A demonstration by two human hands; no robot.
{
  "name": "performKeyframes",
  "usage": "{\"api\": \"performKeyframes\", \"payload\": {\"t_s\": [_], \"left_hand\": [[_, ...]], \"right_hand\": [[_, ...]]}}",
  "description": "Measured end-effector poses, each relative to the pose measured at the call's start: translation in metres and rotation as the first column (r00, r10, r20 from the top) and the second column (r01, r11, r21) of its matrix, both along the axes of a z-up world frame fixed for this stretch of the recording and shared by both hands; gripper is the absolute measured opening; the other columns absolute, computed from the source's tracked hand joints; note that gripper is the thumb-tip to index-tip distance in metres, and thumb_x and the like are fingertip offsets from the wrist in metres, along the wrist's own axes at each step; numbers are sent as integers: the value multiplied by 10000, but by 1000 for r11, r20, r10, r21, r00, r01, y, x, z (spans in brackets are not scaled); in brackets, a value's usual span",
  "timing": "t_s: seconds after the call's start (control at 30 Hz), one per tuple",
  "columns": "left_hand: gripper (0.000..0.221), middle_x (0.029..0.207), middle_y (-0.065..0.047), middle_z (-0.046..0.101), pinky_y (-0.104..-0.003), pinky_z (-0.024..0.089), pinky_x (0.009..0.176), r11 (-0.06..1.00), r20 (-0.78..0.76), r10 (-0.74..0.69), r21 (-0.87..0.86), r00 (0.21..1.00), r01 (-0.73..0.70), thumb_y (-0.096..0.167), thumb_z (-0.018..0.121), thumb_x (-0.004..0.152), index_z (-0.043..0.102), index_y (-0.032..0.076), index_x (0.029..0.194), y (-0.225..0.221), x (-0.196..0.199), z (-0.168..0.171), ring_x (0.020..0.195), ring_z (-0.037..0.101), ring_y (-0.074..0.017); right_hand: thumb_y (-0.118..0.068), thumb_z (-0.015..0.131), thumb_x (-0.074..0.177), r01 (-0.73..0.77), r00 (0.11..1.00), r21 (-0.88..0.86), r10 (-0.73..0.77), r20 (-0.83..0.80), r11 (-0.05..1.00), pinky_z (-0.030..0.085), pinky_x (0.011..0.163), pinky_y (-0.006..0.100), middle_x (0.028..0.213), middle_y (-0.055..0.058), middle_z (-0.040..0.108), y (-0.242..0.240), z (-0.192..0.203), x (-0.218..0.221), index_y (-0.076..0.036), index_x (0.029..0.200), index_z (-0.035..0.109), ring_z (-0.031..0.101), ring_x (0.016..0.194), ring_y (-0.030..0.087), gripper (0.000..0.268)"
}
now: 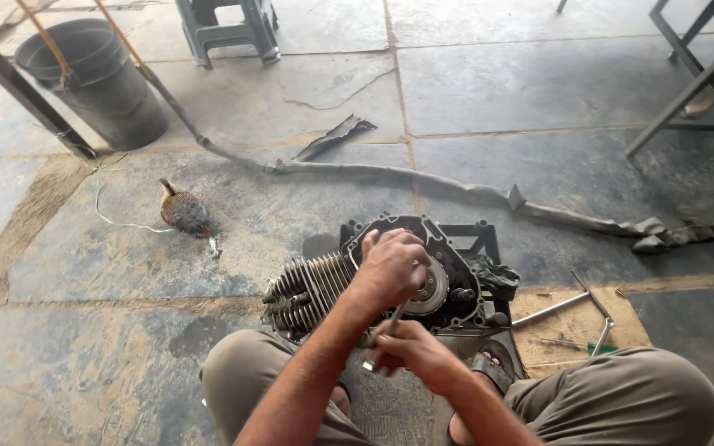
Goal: The person disassembles a motorcycle engine by using a wrench and a screwdriver to loosen and remove bolts from the internal components. They then pull out the central gear assembly and clutch plates by hand, setting them aside on the floor.
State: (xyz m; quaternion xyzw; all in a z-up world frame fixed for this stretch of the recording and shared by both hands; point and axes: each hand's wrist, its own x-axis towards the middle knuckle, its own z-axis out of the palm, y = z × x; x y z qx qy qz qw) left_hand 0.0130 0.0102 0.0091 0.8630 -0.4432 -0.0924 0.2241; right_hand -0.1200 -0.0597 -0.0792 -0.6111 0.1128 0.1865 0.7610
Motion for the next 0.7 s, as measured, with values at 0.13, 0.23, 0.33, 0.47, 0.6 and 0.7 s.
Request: {"api": "performKeyframes", "payload": {"t_s": [0.13,0.23,0.33,0.47,0.6,0.7], "left_hand": [[155,1332,-65,637,-665,156,1188,989,3,80,-126,997,-79,185,650,926,776,133,999,-3,3,-10,1378,441,-246],[166,1323,-73,637,-658,169,1197,990,-39,105,-94,994,-109,200,649,930,753,120,1032,-9,2,-21,1362,460,-238],[161,1299,-85,652,-649,177,1220,990,-36,129,-58,991,-131,195,634,960,741,120,1054,-14,-4,-30,1377,466,-241],[141,1337,-70,630,-659,146,1212,991,-79,122,-39,989,-125,210,672,938,755,136,1025,-16,1,-26,1384,448,-242],[126,1359,-44,616,-662,139,1198,992,19,126,6,992,-126,237,720,905,773,157,986,-15,1,-17,1398,414,-269],[99,1367,-26,617,-667,126,1203,992,54,100,75,994,-104,223,713,922,793,185,966,-21,3,-11,1412,398,-276]], "right_hand": [[-183,564,981,23,998,-246,-35,-46,969,582,654,317,852,109,715,-57,22,-38,-19,1142,694,686,726,183,264],[-157,596,944,242,959,-282,-272,-75,928,543,601,319,793,109,711,-102,25,-58,-16,1220,702,651,666,170,327],[-122,634,906,416,906,-209,-423,13,885,472,556,282,741,92,711,-131,22,-71,-18,1271,719,587,602,144,389],[-105,649,900,447,890,-308,-452,56,840,479,560,292,769,112,741,-132,19,-72,-1,1271,724,601,616,149,393],[-103,591,946,291,930,-220,-329,-161,931,620,648,371,895,162,768,-90,18,-61,63,1228,677,740,713,231,338],[-167,553,985,293,920,62,-264,-289,954,603,673,384,914,170,720,-26,-3,-29,47,1202,645,722,760,245,319]]}}
